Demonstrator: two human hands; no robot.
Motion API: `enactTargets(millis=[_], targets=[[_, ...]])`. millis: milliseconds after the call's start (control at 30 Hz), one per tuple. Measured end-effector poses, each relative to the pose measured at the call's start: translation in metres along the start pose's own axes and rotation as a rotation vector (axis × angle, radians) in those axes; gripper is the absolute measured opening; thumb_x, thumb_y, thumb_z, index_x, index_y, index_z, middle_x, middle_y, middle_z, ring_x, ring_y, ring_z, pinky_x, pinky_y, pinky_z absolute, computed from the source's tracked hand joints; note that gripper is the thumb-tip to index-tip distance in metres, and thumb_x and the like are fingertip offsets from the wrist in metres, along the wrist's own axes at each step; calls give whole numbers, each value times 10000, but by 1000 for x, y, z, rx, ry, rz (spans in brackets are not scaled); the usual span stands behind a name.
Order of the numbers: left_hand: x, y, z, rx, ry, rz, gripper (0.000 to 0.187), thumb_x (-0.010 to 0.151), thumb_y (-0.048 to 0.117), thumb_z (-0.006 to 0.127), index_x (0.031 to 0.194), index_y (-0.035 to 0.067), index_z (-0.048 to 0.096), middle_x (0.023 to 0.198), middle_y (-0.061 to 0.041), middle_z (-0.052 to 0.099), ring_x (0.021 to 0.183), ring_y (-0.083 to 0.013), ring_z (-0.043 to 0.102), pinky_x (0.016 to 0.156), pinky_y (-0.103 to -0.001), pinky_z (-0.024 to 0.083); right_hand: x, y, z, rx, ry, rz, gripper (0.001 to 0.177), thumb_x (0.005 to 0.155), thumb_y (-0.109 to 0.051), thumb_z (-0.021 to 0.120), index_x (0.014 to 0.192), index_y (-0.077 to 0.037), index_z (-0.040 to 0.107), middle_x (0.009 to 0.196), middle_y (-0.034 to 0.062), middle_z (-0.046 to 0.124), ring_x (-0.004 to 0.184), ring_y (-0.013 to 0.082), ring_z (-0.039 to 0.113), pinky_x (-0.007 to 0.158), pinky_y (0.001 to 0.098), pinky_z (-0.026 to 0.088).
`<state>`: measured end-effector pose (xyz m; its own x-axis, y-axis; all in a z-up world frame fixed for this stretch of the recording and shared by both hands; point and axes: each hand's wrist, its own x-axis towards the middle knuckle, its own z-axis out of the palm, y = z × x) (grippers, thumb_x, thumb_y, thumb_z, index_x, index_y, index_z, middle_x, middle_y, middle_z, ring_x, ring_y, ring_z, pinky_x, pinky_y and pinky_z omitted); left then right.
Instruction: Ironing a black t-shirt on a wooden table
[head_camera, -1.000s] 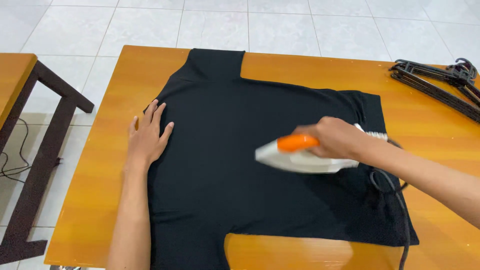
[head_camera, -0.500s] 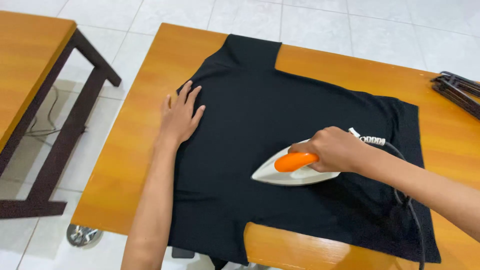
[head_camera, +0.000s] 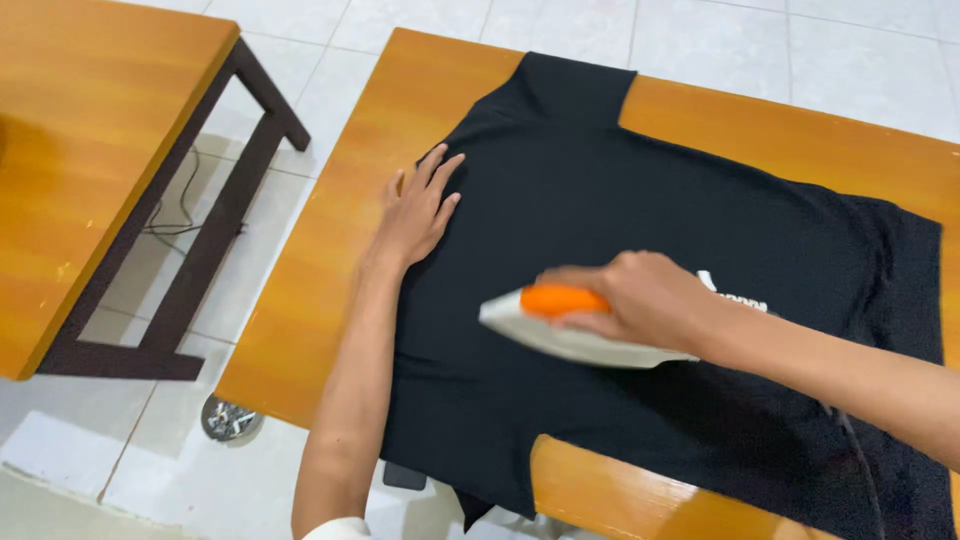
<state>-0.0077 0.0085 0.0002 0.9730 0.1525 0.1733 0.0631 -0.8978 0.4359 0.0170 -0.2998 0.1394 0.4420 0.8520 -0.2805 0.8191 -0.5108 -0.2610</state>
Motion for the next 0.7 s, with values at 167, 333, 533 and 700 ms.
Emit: enactTargets(millis=[167, 333, 533, 700], targets=[[-1, -21, 0, 48, 62, -23, 467, 1105, 227, 416, 1559, 334, 382, 1599, -17, 351, 1490, -271, 354, 1197, -623, 211, 34, -8, 1, 81, 150, 105, 486, 915, -454, 631, 1367, -276, 622, 1034, 161, 781, 863, 482, 744, 762, 543, 621], [1, -40, 6, 82, 69, -114, 425, 1104, 308, 428, 1521, 391, 430, 1580, -14, 365, 1499, -293, 307, 1205, -610, 195, 60, -39, 4, 79, 26, 5, 504, 915, -493, 607, 1372, -281, 608, 1048, 166, 779, 904, 490, 736, 781, 565, 615], [-6, -49, -1, 59, 54, -105, 426, 1129, 382, 383, 1555, 384, 382, 1623, -68, 327, 1535, -333, 243, 1222, -651, 129, 86, -70, 10, 113, 77, -128, 460, 938, -423, 620, 1335, -191, 638, 1023, 220, 764, 879, 516, 729, 742, 581, 615], [-9, -50, -1, 41, 71, -98, 460, 1125, 442, 398, 1578, 379, 344, 1627, -47, 329, 1538, -313, 249, 1228, -628, 123, 78, -81, 7, 71, -3, -173, 473, 934, -411, 618, 1353, -190, 625, 1043, 238, 756, 896, 526, 725, 773, 589, 612]])
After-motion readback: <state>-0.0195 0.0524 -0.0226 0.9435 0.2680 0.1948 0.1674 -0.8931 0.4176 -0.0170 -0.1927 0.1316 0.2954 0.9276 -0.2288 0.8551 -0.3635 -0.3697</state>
